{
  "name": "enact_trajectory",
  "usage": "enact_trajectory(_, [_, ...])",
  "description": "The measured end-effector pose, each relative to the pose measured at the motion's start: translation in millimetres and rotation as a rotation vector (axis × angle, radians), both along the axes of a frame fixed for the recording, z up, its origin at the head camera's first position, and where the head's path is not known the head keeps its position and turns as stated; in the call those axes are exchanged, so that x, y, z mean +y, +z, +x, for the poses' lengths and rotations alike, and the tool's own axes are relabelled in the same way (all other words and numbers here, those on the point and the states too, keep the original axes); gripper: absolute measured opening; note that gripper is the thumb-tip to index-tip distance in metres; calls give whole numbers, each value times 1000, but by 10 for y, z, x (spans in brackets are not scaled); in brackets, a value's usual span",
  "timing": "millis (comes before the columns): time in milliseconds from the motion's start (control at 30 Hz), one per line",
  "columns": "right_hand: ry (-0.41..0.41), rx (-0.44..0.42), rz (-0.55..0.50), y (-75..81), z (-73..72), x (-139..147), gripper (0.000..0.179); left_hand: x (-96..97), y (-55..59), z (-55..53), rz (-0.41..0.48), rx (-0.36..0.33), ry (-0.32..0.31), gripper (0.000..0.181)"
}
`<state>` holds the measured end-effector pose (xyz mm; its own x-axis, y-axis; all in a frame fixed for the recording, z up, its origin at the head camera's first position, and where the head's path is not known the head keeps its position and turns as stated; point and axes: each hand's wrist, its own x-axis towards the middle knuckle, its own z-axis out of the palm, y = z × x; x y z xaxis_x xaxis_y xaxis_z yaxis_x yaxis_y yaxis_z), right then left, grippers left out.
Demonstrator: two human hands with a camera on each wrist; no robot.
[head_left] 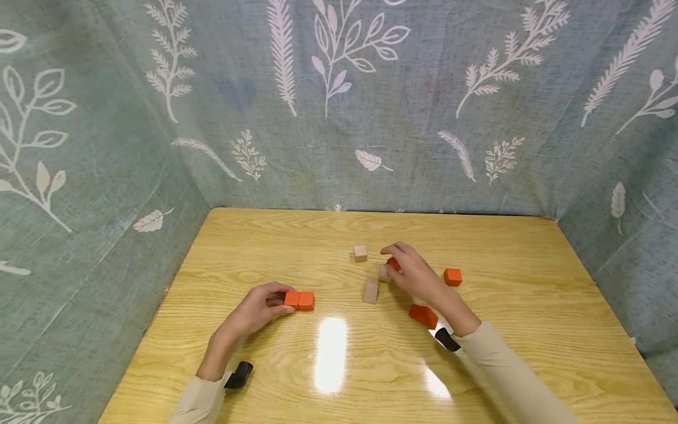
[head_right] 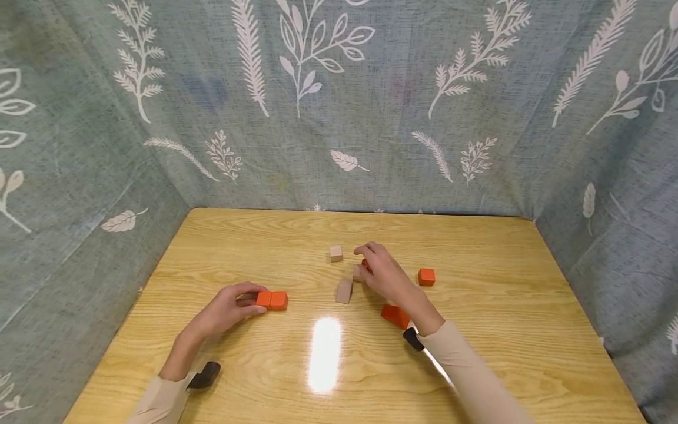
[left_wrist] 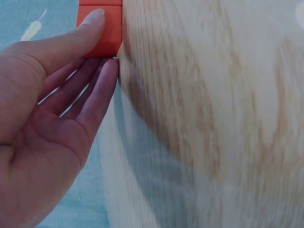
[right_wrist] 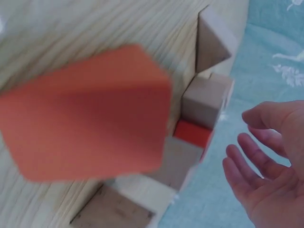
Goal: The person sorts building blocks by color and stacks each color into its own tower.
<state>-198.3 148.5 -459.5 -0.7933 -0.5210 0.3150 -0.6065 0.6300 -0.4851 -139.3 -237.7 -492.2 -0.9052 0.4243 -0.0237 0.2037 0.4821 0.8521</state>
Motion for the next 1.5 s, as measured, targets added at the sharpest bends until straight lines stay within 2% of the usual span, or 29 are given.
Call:
enact_trajectory(433, [-37, -43, 104, -95, -55, 116, 36, -3, -18, 0, 12, -5, 0, 40])
enact_trajectory(633, [-25, -52, 123, -143, -76, 112, 37, 0, -27, -1, 10, -10, 0, 40])
enact_trajectory(833, [-36, -52, 103, -165, -100, 119, 35, 1, -23, -9, 8, -11, 4, 40])
enact_trajectory(1100, [-91, -87, 23, -80, -97, 131, 32, -11, -24, 0, 9, -4, -4, 40])
enact_trajectory(1400, [-107, -41, -45, -47, -90, 99, 31, -7, -8, 7, 15, 2, -3, 39])
enact_trajectory(1500, [-118, -50, -76, -32, -69, 62, 32, 1, 2, 10, 12, 13, -3, 39])
